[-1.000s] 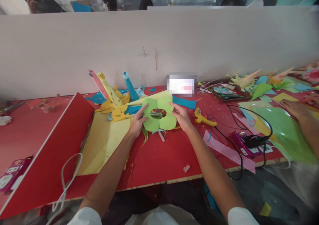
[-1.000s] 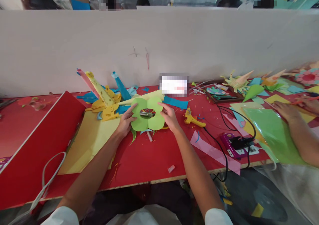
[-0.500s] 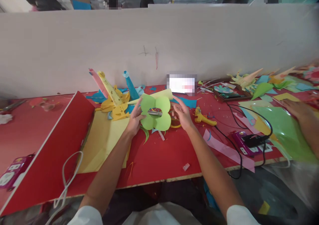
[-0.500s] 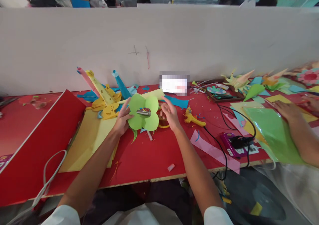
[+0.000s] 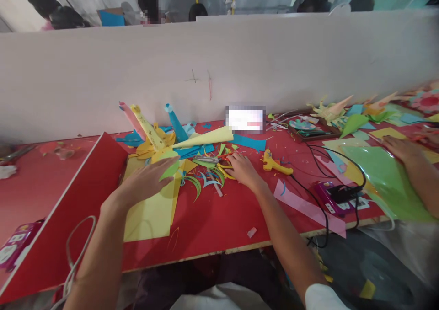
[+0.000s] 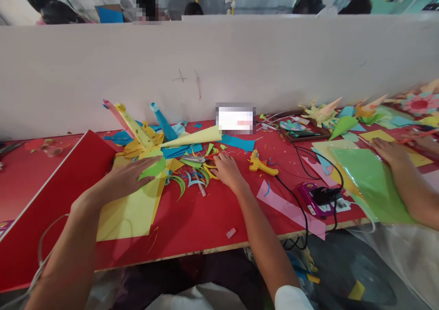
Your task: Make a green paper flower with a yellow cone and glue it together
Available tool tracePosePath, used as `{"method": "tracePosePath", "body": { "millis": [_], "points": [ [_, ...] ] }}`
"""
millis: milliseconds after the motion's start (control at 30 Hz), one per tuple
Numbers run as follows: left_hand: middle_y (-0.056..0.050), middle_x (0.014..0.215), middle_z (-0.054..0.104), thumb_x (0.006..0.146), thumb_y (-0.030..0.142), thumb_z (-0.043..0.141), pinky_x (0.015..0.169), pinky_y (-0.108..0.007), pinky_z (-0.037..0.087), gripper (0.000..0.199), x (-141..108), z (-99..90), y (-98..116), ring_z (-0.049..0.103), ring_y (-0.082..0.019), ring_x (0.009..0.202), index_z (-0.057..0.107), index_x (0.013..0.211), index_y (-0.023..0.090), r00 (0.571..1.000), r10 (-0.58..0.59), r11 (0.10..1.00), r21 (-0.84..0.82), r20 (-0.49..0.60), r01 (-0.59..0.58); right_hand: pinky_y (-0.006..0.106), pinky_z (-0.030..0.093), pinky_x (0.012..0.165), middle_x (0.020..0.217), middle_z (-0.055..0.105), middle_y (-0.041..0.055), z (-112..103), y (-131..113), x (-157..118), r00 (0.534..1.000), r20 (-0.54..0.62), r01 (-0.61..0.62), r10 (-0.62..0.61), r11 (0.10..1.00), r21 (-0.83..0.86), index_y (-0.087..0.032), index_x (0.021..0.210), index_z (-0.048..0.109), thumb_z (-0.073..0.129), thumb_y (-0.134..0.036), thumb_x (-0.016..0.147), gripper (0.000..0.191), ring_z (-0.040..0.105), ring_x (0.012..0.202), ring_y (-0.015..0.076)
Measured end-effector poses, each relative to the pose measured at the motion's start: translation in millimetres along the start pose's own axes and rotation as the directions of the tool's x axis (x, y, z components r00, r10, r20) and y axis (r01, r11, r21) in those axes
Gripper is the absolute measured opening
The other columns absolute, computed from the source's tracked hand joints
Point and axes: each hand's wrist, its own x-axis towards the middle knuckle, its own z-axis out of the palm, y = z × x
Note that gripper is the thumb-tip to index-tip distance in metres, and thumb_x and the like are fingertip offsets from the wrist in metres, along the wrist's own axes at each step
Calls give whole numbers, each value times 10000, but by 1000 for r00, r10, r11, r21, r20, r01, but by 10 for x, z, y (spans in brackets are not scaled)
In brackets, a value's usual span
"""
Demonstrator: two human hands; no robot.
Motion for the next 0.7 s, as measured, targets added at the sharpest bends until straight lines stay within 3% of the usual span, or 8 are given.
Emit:
{"method": "tracePosePath", "body": {
  "millis": [67,167,267,367,467,567,700],
  "points": [
    [-61,1531,687,1040,524,497,1025,-451,577,587,166,17,84,720,-360,1276,569,1598,357,999,25,999,-26,30,-25,427,475,1027,1303,681,164,11,-15,23,1000,-16,-3,3,1000,7,-166,1246,670,748,-277,981,298,618,1258,331],
    [-70,1437,744,1044,434,513,985,-437,579,545,589,43,172,757,-328,1160,584,1576,343,995,-13,999,-54,-96,8,446,465,1046,1284,688,164,16,9,42,998,-67,-12,12,1000,-7,-160,1245,661,756,-237,946,324,625,1233,339],
    [-86,1471,720,1029,326,526,1042,-471,557,524,1055,104,184,711,-348,1260,602,1546,298,973,-107,994,-56,-207,98,466,458,1049,1257,702,172,38,74,57,986,-155,-56,57,998,13,-156,1252,644,757,-195,891,380,624,1227,358],
    [-137,1547,657,1004,267,558,1127,-481,516,542,1421,261,171,625,-366,1401,597,1542,223,959,-167,986,-46,-228,161,483,456,1053,1237,723,176,71,145,89,942,-301,-110,146,985,133,-169,1218,641,785,-265,866,392,633,1215,370],
    [-145,1638,572,976,268,622,1211,-466,452,646,1666,503,216,543,-353,1498,509,1609,205,978,-111,994,-23,-176,109,440,492,974,1178,741,150,74,167,125,870,-418,-110,262,929,353,-193,1155,641,786,-410,858,395,663,1112,336],
    [-171,1653,547,941,299,691,1277,-534,359,768,1832,747,324,469,-358,1562,424,1656,213,986,-72,997,-16,-149,70,351,491,770,930,716,60,54,127,137,859,-365,-96,360,812,575,-220,995,630,730,-556,860,375,635,836,244],
    [-222,1460,687,972,282,632,1282,-683,245,674,1955,896,432,587,-403,1437,466,1619,189,979,-114,993,-6,-170,114,313,428,636,733,585,-19,81,65,148,882,-220,-98,417,619,779,-241,874,578,660,-634,865,401,519,670,182]
  ]
}}
